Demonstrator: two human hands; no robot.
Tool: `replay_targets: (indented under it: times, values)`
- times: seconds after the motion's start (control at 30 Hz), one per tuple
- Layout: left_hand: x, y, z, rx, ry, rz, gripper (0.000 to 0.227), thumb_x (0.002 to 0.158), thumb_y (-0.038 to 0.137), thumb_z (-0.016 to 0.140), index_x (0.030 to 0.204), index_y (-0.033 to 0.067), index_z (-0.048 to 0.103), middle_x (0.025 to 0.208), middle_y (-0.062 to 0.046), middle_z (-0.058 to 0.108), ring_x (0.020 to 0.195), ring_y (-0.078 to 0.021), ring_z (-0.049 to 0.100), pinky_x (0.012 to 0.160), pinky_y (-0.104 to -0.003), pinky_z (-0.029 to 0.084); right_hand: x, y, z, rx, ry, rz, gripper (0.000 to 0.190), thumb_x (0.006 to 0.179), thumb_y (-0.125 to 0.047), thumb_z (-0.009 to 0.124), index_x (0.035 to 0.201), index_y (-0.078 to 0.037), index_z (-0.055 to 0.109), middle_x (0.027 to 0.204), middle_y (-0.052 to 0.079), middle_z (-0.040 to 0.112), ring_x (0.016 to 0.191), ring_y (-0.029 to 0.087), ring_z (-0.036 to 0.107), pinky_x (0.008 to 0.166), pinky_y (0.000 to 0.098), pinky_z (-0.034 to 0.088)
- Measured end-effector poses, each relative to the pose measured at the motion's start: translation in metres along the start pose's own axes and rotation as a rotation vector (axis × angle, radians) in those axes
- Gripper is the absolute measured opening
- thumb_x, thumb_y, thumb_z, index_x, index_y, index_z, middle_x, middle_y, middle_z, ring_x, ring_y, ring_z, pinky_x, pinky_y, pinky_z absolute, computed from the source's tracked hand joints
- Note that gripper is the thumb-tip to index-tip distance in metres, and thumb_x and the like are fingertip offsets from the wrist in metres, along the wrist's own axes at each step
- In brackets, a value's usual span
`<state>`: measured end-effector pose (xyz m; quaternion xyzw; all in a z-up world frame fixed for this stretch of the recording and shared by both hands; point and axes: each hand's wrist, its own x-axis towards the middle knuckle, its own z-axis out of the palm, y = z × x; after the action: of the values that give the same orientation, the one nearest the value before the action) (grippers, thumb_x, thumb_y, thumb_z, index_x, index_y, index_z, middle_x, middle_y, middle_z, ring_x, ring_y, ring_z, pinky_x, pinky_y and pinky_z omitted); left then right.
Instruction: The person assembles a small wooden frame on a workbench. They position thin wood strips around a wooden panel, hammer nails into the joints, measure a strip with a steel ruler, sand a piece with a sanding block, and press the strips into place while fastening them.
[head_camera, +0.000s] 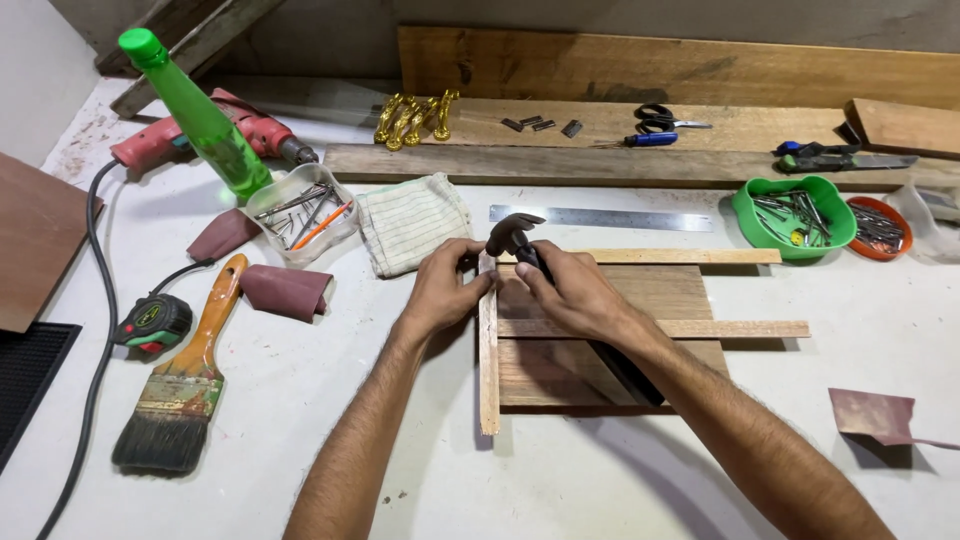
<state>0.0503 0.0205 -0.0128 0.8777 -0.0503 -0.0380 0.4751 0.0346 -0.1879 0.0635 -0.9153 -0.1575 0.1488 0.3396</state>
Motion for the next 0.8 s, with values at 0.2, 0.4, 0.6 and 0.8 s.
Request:
replay_targets:
  times: [0.2,0.4,0.6,0.8]
  values:
    - [0.003,-0.006,0.001,0.070,-0.013,0.036,0.053,0.088,0.029,0.079,0.133,0.0063,0.062,0.136,-0.013,0.059,0.126,-0.0261,0.058,0.105,-0.046,0.049,-0.029,0.005,-0.017,0.016,0.090,0.036,0.033,0.105,-0.032,0.048,0.113,-0.004,0.064,0.068,0.004,0.066,0.051,0.014,0.060,0.045,0.0356,0.052]
    - [0.000,-0.007,0.004,0.208,0.107,0.346,0.055,0.089,0.019,0.078,0.137,0.0032,0.057,0.131,-0.018,0.060,0.121,-0.0313,0.062,0.106,-0.044,0.053,-0.074,0.008,-0.050,-0.087,0.221,0.146,0.034,0.102,-0.036,0.057,0.121,-0.009,0.067,0.069,0.005,0.065,0.056,0.015,0.058,0.050,0.0396,0.045]
    - [-0.005,0.083,0.026,0.350,0.155,0.561,0.045,0.092,0.019,0.079,0.130,0.0051,0.060,0.122,-0.015,0.062,0.114,-0.0306,0.066,0.095,-0.043,0.057,-0.114,0.055,-0.074,-0.054,0.406,0.010,0.040,0.097,-0.030,0.067,0.127,-0.004,0.065,0.081,0.006,0.069,0.070,0.016,0.065,0.059,0.0378,0.052]
    - [-0.009,0.177,0.100,0.248,-0.062,0.776,0.051,0.087,0.023,0.081,0.131,0.0068,0.060,0.121,-0.015,0.064,0.113,-0.0310,0.066,0.092,-0.042,0.058,-0.183,0.073,-0.105,0.104,0.491,0.208,0.039,0.092,-0.026,0.066,0.127,-0.007,0.065,0.086,0.006,0.070,0.075,0.017,0.074,0.067,0.0343,0.062]
